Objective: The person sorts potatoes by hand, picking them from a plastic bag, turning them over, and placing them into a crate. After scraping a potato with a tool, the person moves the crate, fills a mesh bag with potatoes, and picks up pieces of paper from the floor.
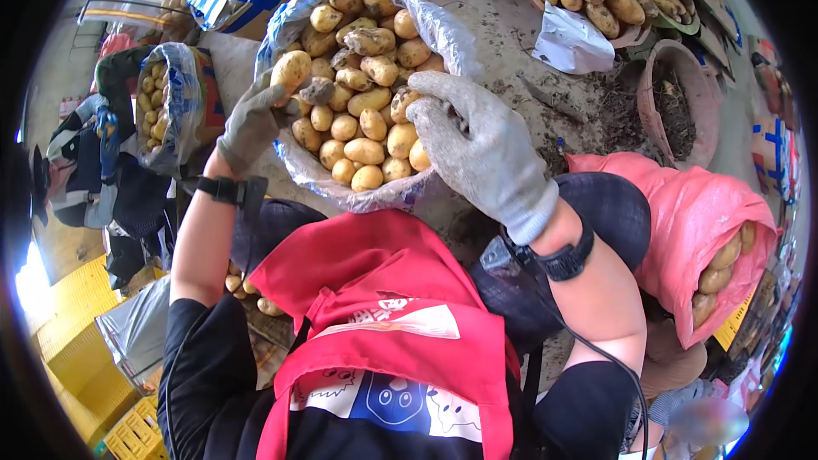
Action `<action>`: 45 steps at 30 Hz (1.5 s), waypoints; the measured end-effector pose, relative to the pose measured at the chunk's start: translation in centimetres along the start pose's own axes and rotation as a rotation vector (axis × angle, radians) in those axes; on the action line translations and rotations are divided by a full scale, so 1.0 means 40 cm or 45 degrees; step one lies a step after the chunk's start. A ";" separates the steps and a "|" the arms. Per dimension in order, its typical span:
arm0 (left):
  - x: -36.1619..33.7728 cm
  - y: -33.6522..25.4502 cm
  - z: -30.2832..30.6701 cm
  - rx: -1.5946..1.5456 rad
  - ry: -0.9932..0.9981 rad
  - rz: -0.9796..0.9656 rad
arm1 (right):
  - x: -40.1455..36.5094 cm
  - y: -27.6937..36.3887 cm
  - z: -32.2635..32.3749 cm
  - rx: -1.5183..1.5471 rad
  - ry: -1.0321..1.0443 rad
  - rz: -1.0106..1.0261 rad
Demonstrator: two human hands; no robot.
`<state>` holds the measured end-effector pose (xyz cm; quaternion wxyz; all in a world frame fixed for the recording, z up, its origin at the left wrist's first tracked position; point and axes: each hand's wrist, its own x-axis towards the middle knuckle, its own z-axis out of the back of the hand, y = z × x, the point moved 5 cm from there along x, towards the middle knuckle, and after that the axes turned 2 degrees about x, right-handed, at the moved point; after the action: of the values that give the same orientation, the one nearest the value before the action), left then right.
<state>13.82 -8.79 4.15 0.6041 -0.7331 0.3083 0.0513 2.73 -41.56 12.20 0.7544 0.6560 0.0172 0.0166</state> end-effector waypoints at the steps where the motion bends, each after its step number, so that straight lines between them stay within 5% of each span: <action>1: -0.053 0.001 -0.031 -0.090 0.057 -0.023 | -0.004 0.010 -0.008 -0.087 0.000 0.112; 4: -0.162 0.018 -0.089 -0.276 0.245 -0.054 | -0.012 0.005 -0.028 -0.211 0.089 0.244; 14: -0.334 0.111 -0.297 -0.644 0.294 -0.085 | -0.052 -0.069 -0.095 -0.423 0.391 0.201; 16: -0.328 0.153 -0.349 -0.482 0.289 -0.107 | -0.086 -0.064 -0.122 0.320 0.466 -0.264; 19: -0.347 0.124 -0.425 -0.423 0.286 -0.114 | -0.082 -0.105 -0.117 0.500 0.523 -0.431; 22: -0.264 0.144 -0.340 0.091 0.192 0.041 | -0.091 -0.097 -0.089 0.713 0.423 -0.560; 26: -0.041 0.205 -0.147 0.995 -0.297 -0.148 | -0.070 -0.079 -0.025 0.590 0.235 -0.397; 28: 0.043 0.144 -0.144 1.967 -0.412 -0.512 | -0.060 -0.070 -0.004 0.538 0.132 -0.389; 33: 0.227 0.152 -0.145 2.566 -0.259 -0.671 | -0.025 -0.081 0.018 0.510 0.022 -0.545; 35: 0.267 0.158 -0.134 2.705 -0.157 0.016 | -0.011 -0.084 0.021 0.469 0.021 -0.518; 38: 0.246 0.120 -0.125 2.453 -0.066 0.007 | -0.007 -0.092 0.022 0.443 0.045 -0.440; 39: 0.228 0.123 -0.119 2.459 -0.072 0.006 | -0.004 -0.087 0.024 0.282 0.067 -0.233; 40: 0.202 0.140 -0.104 1.648 -0.075 0.059 | -0.005 -0.072 0.022 0.120 0.090 -0.023; 42: 0.108 0.146 -0.156 0.133 0.067 0.159 | -0.010 -0.068 0.010 0.222 0.111 -0.160; 44: 0.035 0.178 -0.195 -0.006 0.250 -0.053 | -0.019 -0.071 -0.007 0.307 0.140 -0.286; 45: -0.011 0.179 -0.248 -0.397 0.327 0.069 | -0.021 -0.085 -0.019 0.307 0.135 -0.265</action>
<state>6.83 -18.27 0.84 0.4375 -0.8096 0.3907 0.0209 1.86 -41.32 8.72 0.6659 0.7346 0.1269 -0.0292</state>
